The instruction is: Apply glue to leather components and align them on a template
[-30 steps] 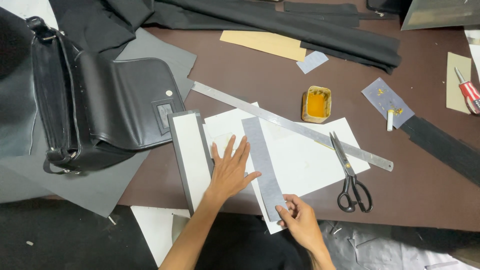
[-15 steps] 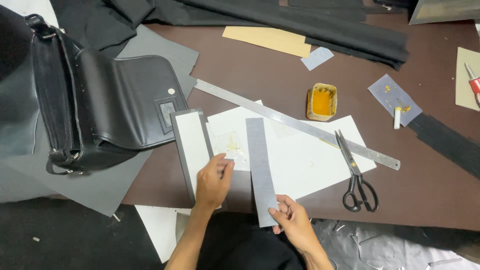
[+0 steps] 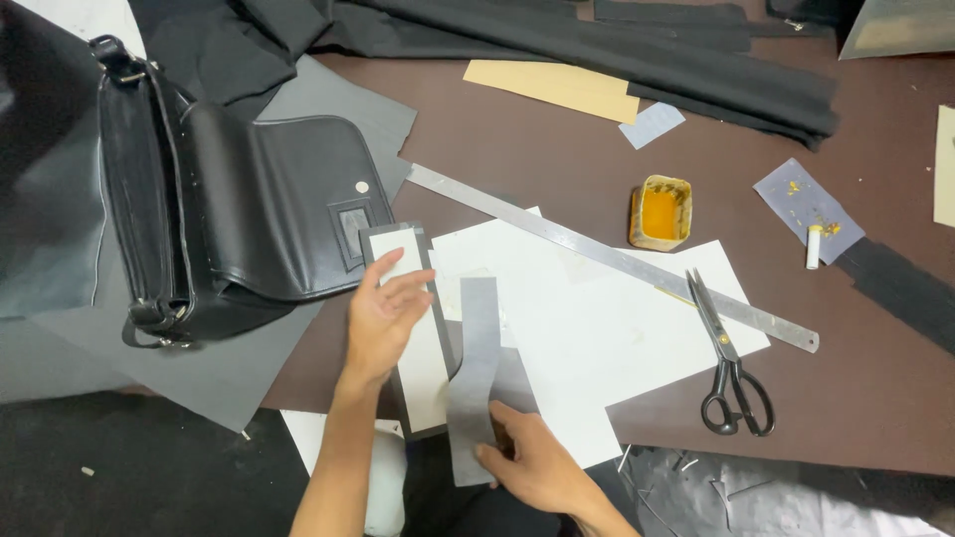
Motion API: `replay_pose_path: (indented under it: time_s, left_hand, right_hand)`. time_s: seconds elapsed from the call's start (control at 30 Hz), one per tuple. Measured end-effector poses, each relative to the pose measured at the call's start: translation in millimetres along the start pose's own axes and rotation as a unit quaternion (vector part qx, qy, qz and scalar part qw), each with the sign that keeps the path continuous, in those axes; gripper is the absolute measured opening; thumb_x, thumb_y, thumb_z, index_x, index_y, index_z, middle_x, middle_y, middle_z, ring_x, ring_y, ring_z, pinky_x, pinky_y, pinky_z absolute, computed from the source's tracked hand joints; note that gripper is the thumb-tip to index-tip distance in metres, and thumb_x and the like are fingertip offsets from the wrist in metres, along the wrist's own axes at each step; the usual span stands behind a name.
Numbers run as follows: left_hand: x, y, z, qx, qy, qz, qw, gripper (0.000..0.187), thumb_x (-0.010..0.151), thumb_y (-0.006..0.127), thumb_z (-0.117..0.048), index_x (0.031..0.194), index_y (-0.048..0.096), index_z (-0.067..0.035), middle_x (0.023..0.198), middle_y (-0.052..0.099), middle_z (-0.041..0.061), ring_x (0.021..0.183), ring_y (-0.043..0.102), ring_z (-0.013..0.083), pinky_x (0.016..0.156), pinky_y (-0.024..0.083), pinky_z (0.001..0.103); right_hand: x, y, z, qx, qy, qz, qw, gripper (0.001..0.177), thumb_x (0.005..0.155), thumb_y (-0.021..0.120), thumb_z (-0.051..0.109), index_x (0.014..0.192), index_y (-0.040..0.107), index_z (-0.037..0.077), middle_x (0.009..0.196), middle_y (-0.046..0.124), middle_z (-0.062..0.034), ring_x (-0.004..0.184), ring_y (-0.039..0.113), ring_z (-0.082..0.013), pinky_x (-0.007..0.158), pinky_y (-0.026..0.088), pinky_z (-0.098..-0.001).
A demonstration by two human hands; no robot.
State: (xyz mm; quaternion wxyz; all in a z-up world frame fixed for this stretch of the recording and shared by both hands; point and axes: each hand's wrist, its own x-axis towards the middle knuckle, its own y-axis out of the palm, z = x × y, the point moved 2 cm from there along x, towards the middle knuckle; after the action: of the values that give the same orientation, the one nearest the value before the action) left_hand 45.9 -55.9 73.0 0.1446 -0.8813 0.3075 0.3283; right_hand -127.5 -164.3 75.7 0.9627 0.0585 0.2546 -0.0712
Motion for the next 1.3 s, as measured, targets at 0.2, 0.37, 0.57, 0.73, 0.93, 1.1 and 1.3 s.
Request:
replay_pose_path:
  time_s: [0.2,0.37,0.57,0.73,0.93,1.1,1.3]
  left_hand:
    - [-3,-21,-16,0.077,-0.037,-0.05,0.995,0.047,0.098,0.052,-0.042,0.127,0.052,-0.004,0.091,0.078,0.024,0.08,0.078,0.0314,0.073,0.065,0.038]
    - [42,-20,25,-0.103,0.092,0.017,0.99,0.055,0.09,0.065,-0.025,0.141,0.054,-0.011,0.09,0.066,0.008,0.082,0.064,0.0183,0.076,0.049,0.031]
    - [68,-46,-5,-0.01,0.28,-0.138,0.95,0.068,0.085,0.076,-0.008,0.145,0.044,-0.009,0.113,0.072,0.017,0.097,0.073,0.0242,0.089,0.06,0.035]
    - [108,-58,16,0.241,0.301,-0.229,0.894,0.072,0.083,0.08,-0.003,0.146,0.046,-0.005,0.116,0.07,0.015,0.098,0.071,0.0258,0.084,0.062,0.038]
    - [109,-53,35,0.415,0.418,-0.335,0.735,0.04,0.086,0.081,-0.019,0.124,0.071,-0.012,0.132,0.063,0.005,0.106,0.061,0.0259,0.085,0.05,0.045]
    - [86,-40,26,0.423,0.29,-0.417,0.75,0.063,0.081,0.083,-0.042,0.131,0.061,-0.01,0.141,0.051,0.013,0.117,0.051,0.0348,0.081,0.053,0.051]
    - [65,-24,19,0.343,0.19,-0.403,0.827,0.093,0.071,0.094,-0.032,0.145,0.043,-0.009,0.146,0.033,0.013,0.122,0.045,0.034,0.07,0.06,0.057]
  right_hand:
    - [8,13,22,-0.061,-0.014,0.025,0.998,0.068,0.096,0.058,0.018,0.158,0.032,0.014,0.082,0.074,-0.008,0.054,0.062,-0.0154,0.052,0.051,-0.0256]
    - [9,16,22,-0.116,-0.01,0.055,0.992,0.074,0.092,0.059,0.019,0.16,0.031,0.013,0.08,0.063,-0.0036,0.063,0.054,-0.0147,0.058,0.042,-0.0282]
    - [41,22,-3,-0.075,0.037,0.007,0.996,0.054,0.097,0.059,0.019,0.148,0.042,0.01,0.087,0.073,-0.0053,0.059,0.07,-0.0153,0.064,0.057,-0.0267]
    - [69,26,-35,-0.023,0.075,-0.051,0.996,0.043,0.098,0.063,0.016,0.14,0.053,0.014,0.088,0.074,-0.0058,0.065,0.075,-0.0152,0.067,0.06,-0.025]
    - [65,24,-36,-0.035,0.083,-0.079,0.993,0.042,0.097,0.066,0.016,0.137,0.054,0.012,0.076,0.06,-0.005,0.068,0.073,-0.0167,0.067,0.064,-0.0249]
    - [63,21,-44,-0.11,0.039,-0.095,0.989,0.038,0.095,0.068,0.023,0.13,0.055,0.012,0.074,0.069,-0.0016,0.065,0.076,-0.0126,0.067,0.058,-0.0263]
    - [69,22,-50,-0.134,0.02,-0.1,0.986,0.037,0.094,0.07,0.017,0.127,0.055,0.01,0.071,0.069,-0.0036,0.059,0.073,-0.0145,0.06,0.056,-0.0269]
